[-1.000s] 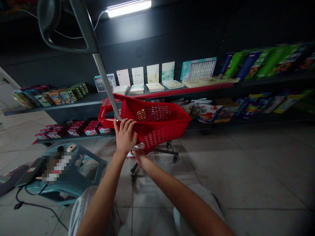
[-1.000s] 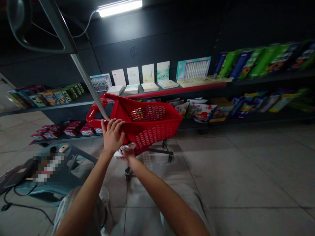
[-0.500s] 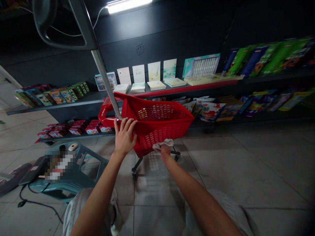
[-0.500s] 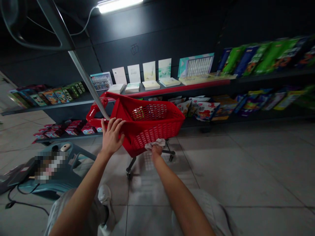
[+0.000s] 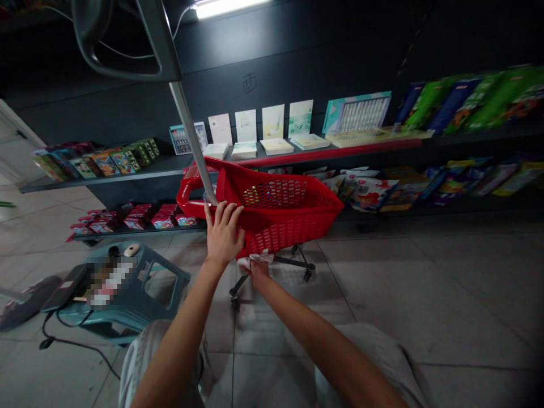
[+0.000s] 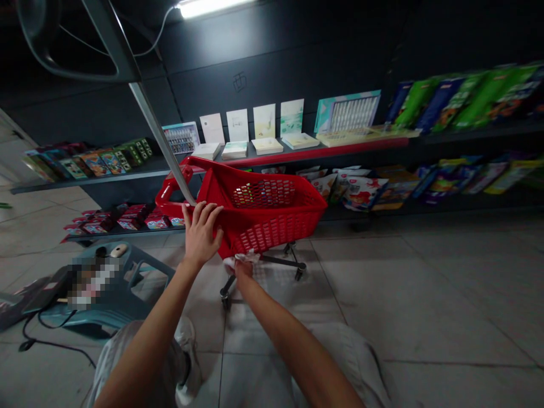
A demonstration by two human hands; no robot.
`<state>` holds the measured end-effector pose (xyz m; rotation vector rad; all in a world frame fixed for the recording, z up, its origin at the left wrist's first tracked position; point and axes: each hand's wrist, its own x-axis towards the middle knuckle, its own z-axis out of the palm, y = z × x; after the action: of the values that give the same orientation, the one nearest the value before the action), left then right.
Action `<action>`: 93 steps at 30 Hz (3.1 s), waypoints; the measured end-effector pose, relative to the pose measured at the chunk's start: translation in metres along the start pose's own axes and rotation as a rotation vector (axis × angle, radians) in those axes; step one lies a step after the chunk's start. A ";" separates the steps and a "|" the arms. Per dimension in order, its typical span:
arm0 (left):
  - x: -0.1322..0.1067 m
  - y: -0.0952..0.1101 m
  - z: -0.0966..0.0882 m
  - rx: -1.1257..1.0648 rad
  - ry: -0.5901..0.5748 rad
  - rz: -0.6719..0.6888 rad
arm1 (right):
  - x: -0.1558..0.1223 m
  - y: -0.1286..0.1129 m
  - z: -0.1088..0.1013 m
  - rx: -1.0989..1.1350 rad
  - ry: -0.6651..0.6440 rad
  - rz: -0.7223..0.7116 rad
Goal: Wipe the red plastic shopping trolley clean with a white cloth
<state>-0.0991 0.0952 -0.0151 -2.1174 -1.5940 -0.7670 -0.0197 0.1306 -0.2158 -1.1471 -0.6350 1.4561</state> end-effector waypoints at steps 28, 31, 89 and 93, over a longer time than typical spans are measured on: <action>-0.011 -0.029 0.007 0.043 -0.046 -0.108 | 0.039 -0.224 -0.135 -1.352 0.053 -1.115; -0.016 -0.035 0.004 0.041 -0.040 -0.139 | 0.030 -0.225 -0.146 -1.378 0.021 -1.127; -0.046 -0.018 0.061 -0.639 -0.052 -0.865 | 0.001 -0.225 -0.161 -1.481 -0.457 -1.101; -0.047 -0.015 0.060 -0.641 -0.041 -0.879 | 0.025 -0.221 -0.175 -1.350 -0.270 -1.067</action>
<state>-0.1120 0.0999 -0.0916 -1.6919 -2.5913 -1.6951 0.2348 0.1698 -0.0973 -1.1625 -2.1809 0.0906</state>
